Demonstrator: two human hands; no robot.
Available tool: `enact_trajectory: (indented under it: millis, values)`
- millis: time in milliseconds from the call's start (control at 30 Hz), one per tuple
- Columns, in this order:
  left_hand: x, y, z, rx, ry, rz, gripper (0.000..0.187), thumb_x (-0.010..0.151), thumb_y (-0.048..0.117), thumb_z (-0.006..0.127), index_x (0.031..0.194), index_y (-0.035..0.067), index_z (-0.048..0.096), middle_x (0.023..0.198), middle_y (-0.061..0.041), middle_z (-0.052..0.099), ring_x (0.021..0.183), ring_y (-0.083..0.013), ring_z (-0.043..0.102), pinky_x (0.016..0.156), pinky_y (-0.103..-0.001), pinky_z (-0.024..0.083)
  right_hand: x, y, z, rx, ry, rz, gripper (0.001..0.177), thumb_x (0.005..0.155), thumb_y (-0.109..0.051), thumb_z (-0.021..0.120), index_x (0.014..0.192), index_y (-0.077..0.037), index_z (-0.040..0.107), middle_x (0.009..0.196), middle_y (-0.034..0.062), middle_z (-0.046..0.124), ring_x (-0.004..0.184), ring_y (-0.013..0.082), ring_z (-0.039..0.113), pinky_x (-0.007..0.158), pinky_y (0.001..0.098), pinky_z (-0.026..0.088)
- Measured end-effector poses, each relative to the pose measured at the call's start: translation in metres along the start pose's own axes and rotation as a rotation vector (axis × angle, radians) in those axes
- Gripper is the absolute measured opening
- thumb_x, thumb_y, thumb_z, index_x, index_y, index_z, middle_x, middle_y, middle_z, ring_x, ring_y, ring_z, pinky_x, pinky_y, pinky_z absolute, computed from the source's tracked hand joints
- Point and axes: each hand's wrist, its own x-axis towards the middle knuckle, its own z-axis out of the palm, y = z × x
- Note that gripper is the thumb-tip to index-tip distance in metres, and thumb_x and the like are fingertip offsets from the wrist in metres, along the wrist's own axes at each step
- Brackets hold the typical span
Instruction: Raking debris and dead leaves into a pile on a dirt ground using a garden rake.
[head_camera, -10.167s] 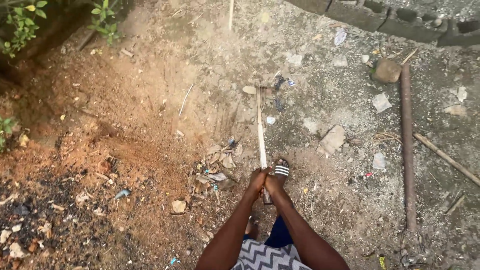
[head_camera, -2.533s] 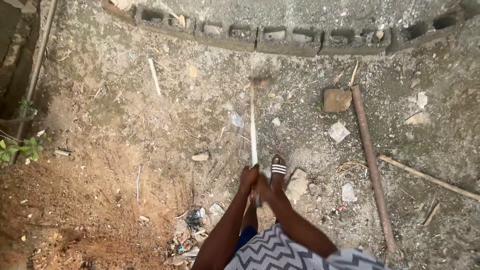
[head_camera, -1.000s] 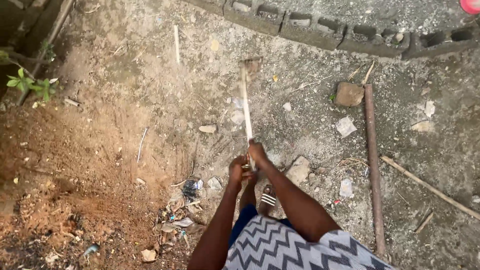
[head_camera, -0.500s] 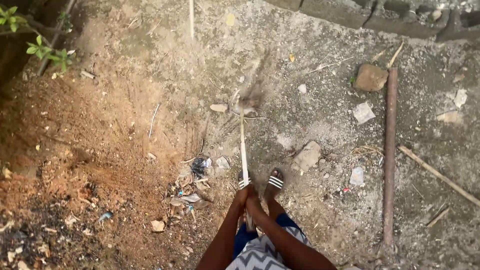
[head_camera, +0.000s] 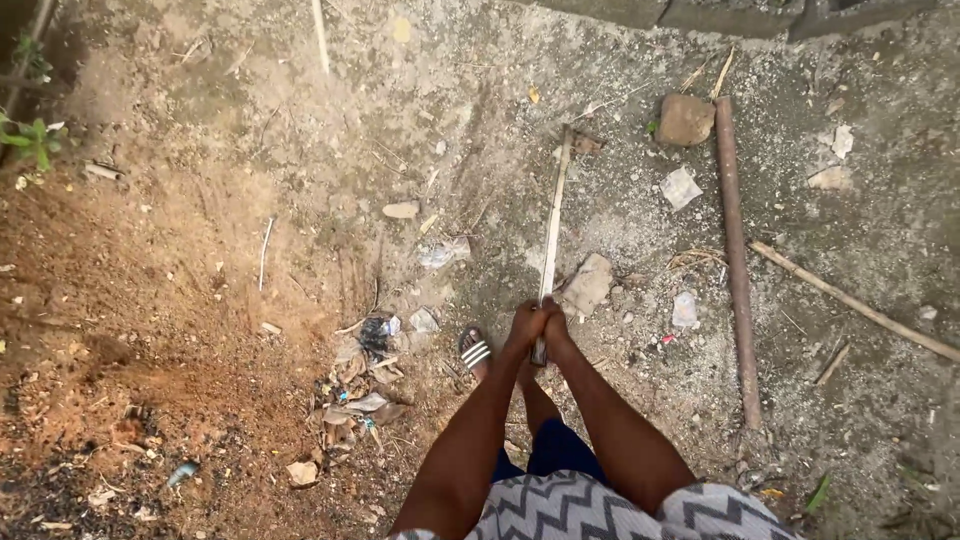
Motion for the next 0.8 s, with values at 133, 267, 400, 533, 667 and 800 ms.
enact_trajectory:
  millis: [133,267,400,533,667,800]
  values:
    - [-0.036,0.079,-0.019,0.564,0.059,-0.236,0.062,0.082,0.051,0.068,0.106,-0.006,0.070,0.098,-0.028,0.072,0.089,-0.0364,0.071,0.080,-0.043,0.057,-0.031,-0.013,0.025,-0.045,-0.005,0.018,0.040,0.106,-0.044,0.044,0.101,-0.008,0.062,0.079,0.0036,0.058,0.063,0.0170,0.056,0.051,0.0344,0.047]
    - [-0.087,0.042,-0.069,0.759,0.003,-0.418,0.072,0.088,0.060,0.051,0.108,-0.006,0.073,0.109,-0.033,0.069,0.106,-0.0443,0.068,0.093,-0.047,0.053,-0.083,-0.005,0.045,-0.062,-0.011,0.059,0.040,0.105,-0.042,0.044,0.101,-0.007,0.063,0.080,0.0038,0.059,0.063,0.0169,0.056,0.051,0.0342,0.047]
    - [-0.165,0.042,-0.113,0.712,0.036,-0.475,0.068,0.085,0.056,0.046,0.116,0.002,0.073,0.113,-0.034,0.067,0.107,-0.0493,0.064,0.096,-0.049,0.050,-0.141,0.015,0.093,-0.073,-0.027,0.081,0.040,0.105,-0.041,0.043,0.102,-0.007,0.063,0.080,0.0041,0.060,0.063,0.0168,0.056,0.051,0.0340,0.046]
    - [-0.198,0.088,-0.109,0.784,0.129,-0.499,0.068,0.086,0.055,0.051,0.118,-0.001,0.072,0.115,-0.033,0.067,0.107,-0.0474,0.065,0.095,-0.048,0.050,-0.132,0.055,0.111,-0.085,-0.037,0.101,0.040,0.105,-0.040,0.043,0.102,-0.006,0.064,0.080,0.0043,0.060,0.063,0.0168,0.056,0.051,0.0338,0.046]
    - [-0.185,0.114,-0.092,0.568,0.266,-0.561,0.068,0.089,0.053,0.054,0.117,-0.007,0.069,0.108,-0.028,0.074,0.098,-0.0397,0.073,0.088,-0.046,0.056,-0.105,0.044,0.102,-0.135,-0.062,0.123,0.040,0.104,-0.039,0.042,0.102,-0.006,0.064,0.081,0.0045,0.061,0.063,0.0167,0.056,0.050,0.0336,0.045]
    - [-0.114,0.020,-0.098,0.113,0.267,-0.200,0.063,0.088,0.050,0.056,0.117,-0.006,0.068,0.109,-0.024,0.075,0.100,-0.0364,0.070,0.090,-0.043,0.053,-0.071,0.014,0.102,-0.211,-0.099,0.176,0.040,0.104,-0.038,0.042,0.103,-0.006,0.065,0.081,0.0048,0.062,0.064,0.0166,0.057,0.050,0.0335,0.045]
